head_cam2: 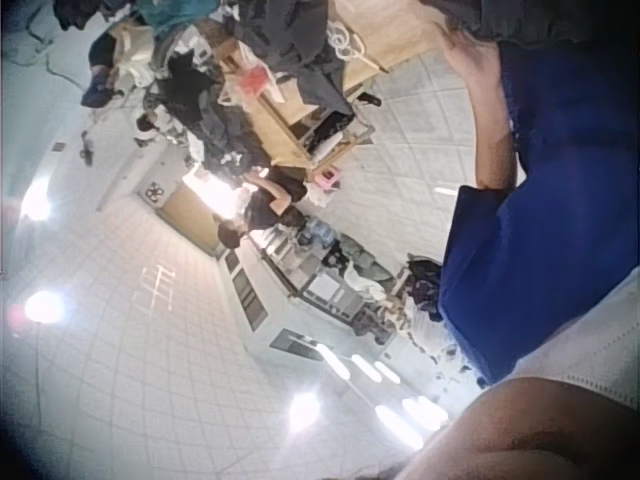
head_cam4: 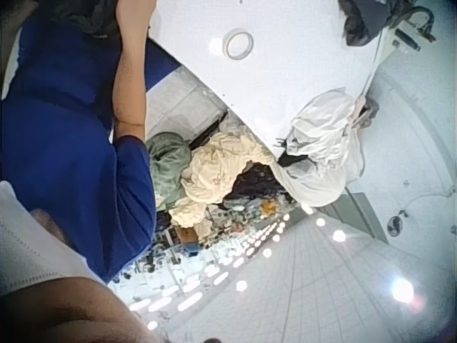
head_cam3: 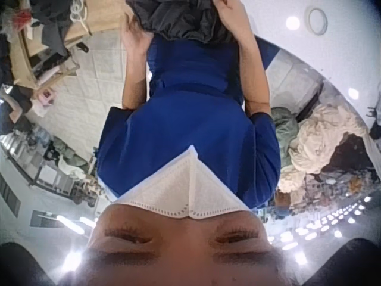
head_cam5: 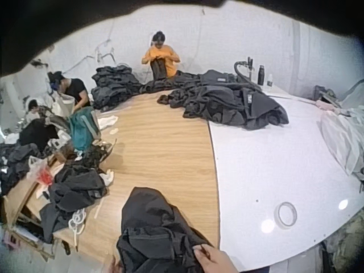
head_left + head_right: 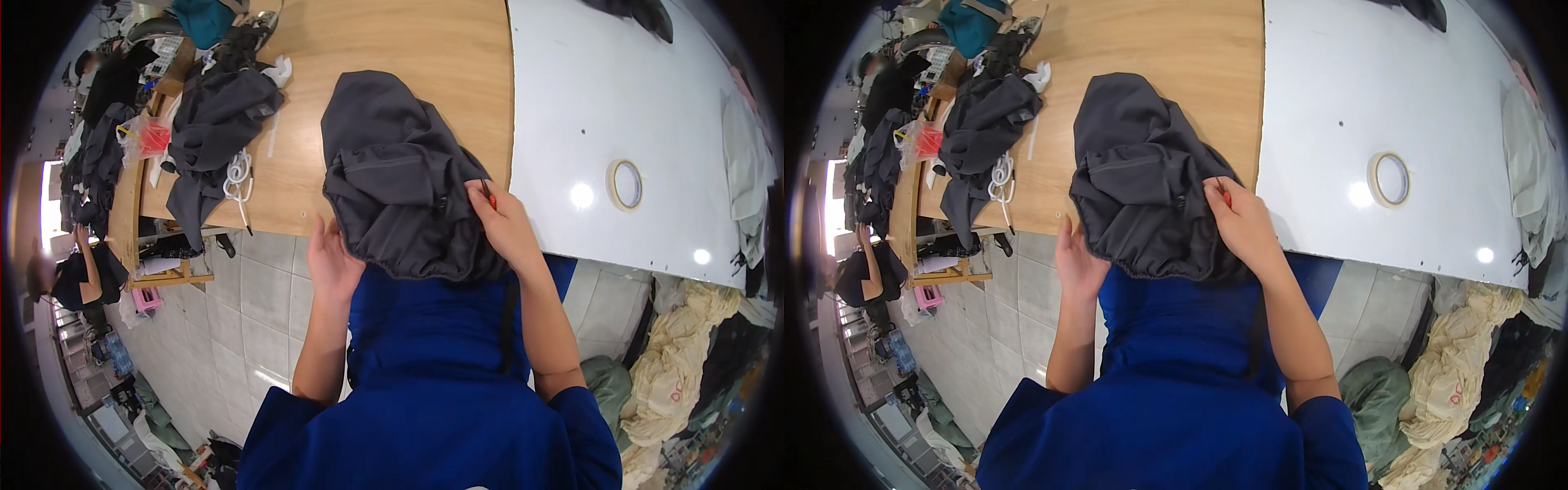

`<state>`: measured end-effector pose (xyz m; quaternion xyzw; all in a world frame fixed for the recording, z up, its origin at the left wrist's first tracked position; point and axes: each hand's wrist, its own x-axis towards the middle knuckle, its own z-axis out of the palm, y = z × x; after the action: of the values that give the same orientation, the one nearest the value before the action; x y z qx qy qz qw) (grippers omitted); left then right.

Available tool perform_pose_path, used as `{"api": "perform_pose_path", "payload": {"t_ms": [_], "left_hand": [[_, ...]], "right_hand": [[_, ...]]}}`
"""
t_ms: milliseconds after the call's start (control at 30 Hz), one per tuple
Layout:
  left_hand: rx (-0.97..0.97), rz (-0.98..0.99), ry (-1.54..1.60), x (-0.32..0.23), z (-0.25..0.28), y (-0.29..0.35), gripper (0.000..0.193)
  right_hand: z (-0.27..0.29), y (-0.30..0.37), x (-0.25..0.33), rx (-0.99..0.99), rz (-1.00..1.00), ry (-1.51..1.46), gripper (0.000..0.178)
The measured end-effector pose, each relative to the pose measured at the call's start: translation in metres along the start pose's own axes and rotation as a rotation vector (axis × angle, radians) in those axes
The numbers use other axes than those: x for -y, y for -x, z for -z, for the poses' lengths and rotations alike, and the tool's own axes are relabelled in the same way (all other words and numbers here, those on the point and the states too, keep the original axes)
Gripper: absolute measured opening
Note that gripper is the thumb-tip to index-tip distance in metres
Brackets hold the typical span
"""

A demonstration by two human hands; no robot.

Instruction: Trimming excess threads from a pair of grey shorts using a small pair of nippers.

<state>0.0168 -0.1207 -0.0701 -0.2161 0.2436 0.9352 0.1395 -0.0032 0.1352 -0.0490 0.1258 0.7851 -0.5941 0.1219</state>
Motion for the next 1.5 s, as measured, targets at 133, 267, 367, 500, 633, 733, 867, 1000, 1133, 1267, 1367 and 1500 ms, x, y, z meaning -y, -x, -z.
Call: {"api": "perform_pose_path", "payload": {"t_ms": [133, 267, 367, 500, 633, 733, 867, 1000, 1133, 1267, 1367, 1500], "left_hand": [[0.095, -0.050, 0.034, 0.000, -0.016, -0.018, 0.048], [0.414, -0.025, 0.137, 0.003, -0.042, -0.017, 0.046], [0.265, 0.016, 0.216, 0.006, -0.062, -0.024, 0.045], [0.497, 0.122, 0.308, -0.010, -0.086, -0.031, 0.050], [0.702, 0.110, 0.321, -0.042, -0.098, -0.035, 0.054], [0.644, 0.103, 0.206, -0.055, -0.139, -0.026, 0.060], [0.655, 0.163, 0.251, -0.058, -0.152, -0.028, 0.062], [0.738, 0.155, 0.229, -0.054, -0.157, -0.031, 0.061], [0.803, 0.117, 0.121, -0.056, -0.164, -0.030, 0.060], [0.789, -0.039, -0.208, -0.064, -0.190, -0.022, 0.058], [0.649, -0.671, -1.095, -0.073, -0.211, -0.033, 0.061], [0.268, -1.351, -1.735, -0.088, -0.244, -0.037, 0.062]], "right_hand": [[-0.002, -0.015, -0.001, 0.357, -0.251, -0.672, 0.019], [-0.019, -0.007, -0.002, 0.431, -0.384, -1.066, 0.028], [-0.019, 0.003, -0.021, 0.501, -0.370, -1.182, 0.042], [-0.001, 0.018, 0.000, 0.217, -0.338, -1.274, 0.049], [0.047, 0.001, 0.039, 0.377, 0.279, -1.639, 0.059], [0.091, -0.007, 0.047, 0.378, 0.448, -1.480, 0.064], [0.110, 0.000, 0.069, 0.426, 0.519, -1.310, 0.065], [0.118, 0.002, 0.070, 0.363, 0.505, -1.305, 0.069], [0.125, 0.005, 0.068, 0.287, 0.505, -1.314, 0.069], [0.135, 0.019, 0.094, -0.088, 0.459, -0.845, 0.056], [0.142, 0.006, 0.113, -0.667, 0.752, 0.070, 0.041], [0.168, 0.003, 0.147, -1.137, 0.888, 0.405, 0.045]]}}
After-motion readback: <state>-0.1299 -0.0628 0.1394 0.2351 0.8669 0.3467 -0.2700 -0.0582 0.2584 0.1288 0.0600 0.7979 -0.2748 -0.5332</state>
